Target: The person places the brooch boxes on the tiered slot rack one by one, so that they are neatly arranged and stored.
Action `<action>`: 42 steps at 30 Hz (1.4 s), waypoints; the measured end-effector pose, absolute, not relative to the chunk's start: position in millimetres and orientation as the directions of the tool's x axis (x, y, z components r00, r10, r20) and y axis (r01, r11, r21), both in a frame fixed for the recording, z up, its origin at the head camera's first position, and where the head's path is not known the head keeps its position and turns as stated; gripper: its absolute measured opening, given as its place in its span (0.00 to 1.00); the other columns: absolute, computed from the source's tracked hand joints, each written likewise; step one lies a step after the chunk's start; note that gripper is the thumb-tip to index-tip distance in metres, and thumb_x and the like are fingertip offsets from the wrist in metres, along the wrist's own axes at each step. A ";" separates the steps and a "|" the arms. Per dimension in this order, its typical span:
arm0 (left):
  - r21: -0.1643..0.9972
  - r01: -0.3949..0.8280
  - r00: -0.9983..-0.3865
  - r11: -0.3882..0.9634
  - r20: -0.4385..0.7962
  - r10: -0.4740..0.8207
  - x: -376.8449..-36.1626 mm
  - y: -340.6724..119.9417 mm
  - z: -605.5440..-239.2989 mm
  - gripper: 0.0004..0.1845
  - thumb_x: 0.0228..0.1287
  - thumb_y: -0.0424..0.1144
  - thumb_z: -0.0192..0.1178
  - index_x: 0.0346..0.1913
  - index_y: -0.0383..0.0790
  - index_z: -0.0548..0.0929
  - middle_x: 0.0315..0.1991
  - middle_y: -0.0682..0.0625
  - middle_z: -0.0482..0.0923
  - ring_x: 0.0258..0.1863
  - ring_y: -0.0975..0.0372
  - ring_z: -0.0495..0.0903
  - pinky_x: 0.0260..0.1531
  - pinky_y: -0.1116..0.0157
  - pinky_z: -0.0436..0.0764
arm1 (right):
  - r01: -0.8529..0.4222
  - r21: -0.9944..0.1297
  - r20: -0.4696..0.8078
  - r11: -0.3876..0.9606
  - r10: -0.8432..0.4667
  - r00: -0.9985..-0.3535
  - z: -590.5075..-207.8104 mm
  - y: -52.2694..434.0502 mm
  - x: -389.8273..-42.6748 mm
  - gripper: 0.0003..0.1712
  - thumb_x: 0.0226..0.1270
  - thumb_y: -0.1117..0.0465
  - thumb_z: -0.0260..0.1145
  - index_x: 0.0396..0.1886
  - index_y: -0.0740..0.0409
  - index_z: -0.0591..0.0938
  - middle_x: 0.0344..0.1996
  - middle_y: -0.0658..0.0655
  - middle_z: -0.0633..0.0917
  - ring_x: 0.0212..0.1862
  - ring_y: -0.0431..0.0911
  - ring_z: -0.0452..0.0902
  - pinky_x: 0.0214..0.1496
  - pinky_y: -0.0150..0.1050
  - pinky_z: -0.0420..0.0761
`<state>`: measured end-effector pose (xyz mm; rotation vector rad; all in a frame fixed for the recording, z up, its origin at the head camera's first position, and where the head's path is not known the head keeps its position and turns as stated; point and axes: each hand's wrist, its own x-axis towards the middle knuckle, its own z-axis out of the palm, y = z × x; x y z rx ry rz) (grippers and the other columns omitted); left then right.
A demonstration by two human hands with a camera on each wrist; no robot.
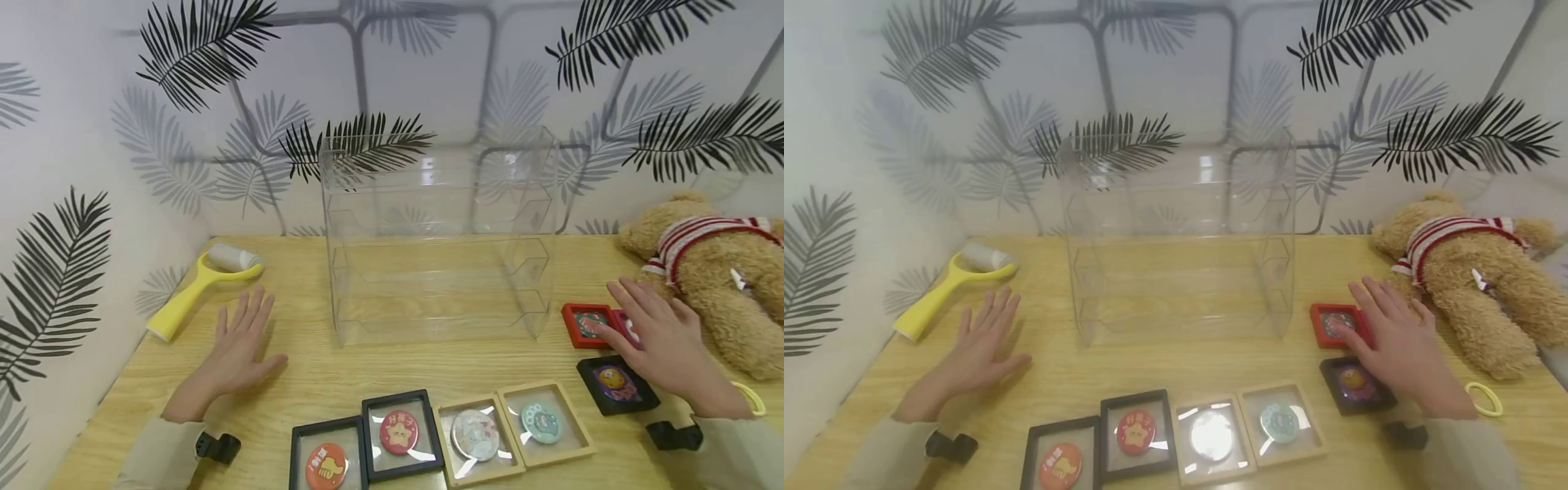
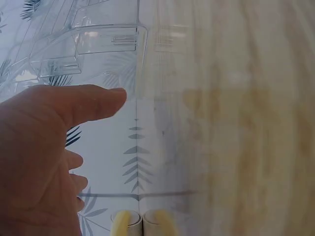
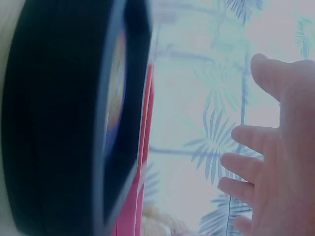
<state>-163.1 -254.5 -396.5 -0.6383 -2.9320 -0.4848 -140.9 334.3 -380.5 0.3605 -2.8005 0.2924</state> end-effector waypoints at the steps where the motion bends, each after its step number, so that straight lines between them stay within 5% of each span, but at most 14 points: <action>1: 0.306 0.422 -0.906 0.854 0.162 0.390 -163.8 -254.2 -397.1 0.50 0.57 0.49 0.61 0.72 0.35 0.41 0.73 0.35 0.34 0.71 0.43 0.31 0.61 0.35 0.32 | -0.279 -0.176 0.329 0.944 -0.211 -0.920 -379.5 330.5 -140.8 0.41 0.63 0.44 0.59 0.70 0.55 0.58 0.67 0.67 0.62 0.67 0.63 0.53 0.56 0.68 0.47; 12: 0.468 0.421 -0.901 0.777 0.121 0.416 -175.1 -245.8 -402.7 0.47 0.60 0.43 0.60 0.72 0.32 0.42 0.72 0.34 0.42 0.70 0.40 0.39 0.64 0.39 0.40 | -0.381 -0.253 0.428 0.889 -0.251 -0.868 -369.8 297.6 -136.0 0.29 0.63 0.51 0.62 0.60 0.58 0.69 0.53 0.67 0.72 0.54 0.65 0.64 0.43 0.65 0.56; 29: 0.624 0.447 -0.863 0.641 0.112 0.492 -188.0 -220.5 -402.9 0.44 0.62 0.42 0.58 0.72 0.34 0.43 0.73 0.37 0.40 0.71 0.42 0.39 0.65 0.42 0.46 | -0.574 -0.346 0.443 0.742 -0.410 -0.797 -375.4 246.8 -131.3 0.28 0.56 0.60 0.67 0.58 0.53 0.72 0.52 0.56 0.75 0.56 0.52 0.67 0.52 0.53 0.64; 35: 0.696 0.418 -0.852 0.583 0.077 0.518 -193.1 -211.2 -407.8 0.42 0.64 0.41 0.57 0.72 0.32 0.43 0.72 0.36 0.40 0.71 0.43 0.41 0.66 0.42 0.48 | -0.642 -0.385 0.389 0.663 -0.514 -0.764 -379.4 229.7 -130.4 0.36 0.51 0.59 0.71 0.62 0.49 0.69 0.55 0.50 0.74 0.56 0.43 0.66 0.52 0.47 0.68; 42: 0.724 0.378 -0.866 0.578 0.054 0.498 -198.7 -200.1 -412.5 0.44 0.62 0.43 0.59 0.72 0.38 0.44 0.73 0.38 0.43 0.71 0.45 0.43 0.66 0.44 0.49 | -0.695 -0.364 0.350 0.620 -0.600 -0.719 -380.3 200.5 -130.3 0.38 0.52 0.48 0.71 0.62 0.52 0.68 0.57 0.51 0.73 0.58 0.46 0.67 0.54 0.52 0.69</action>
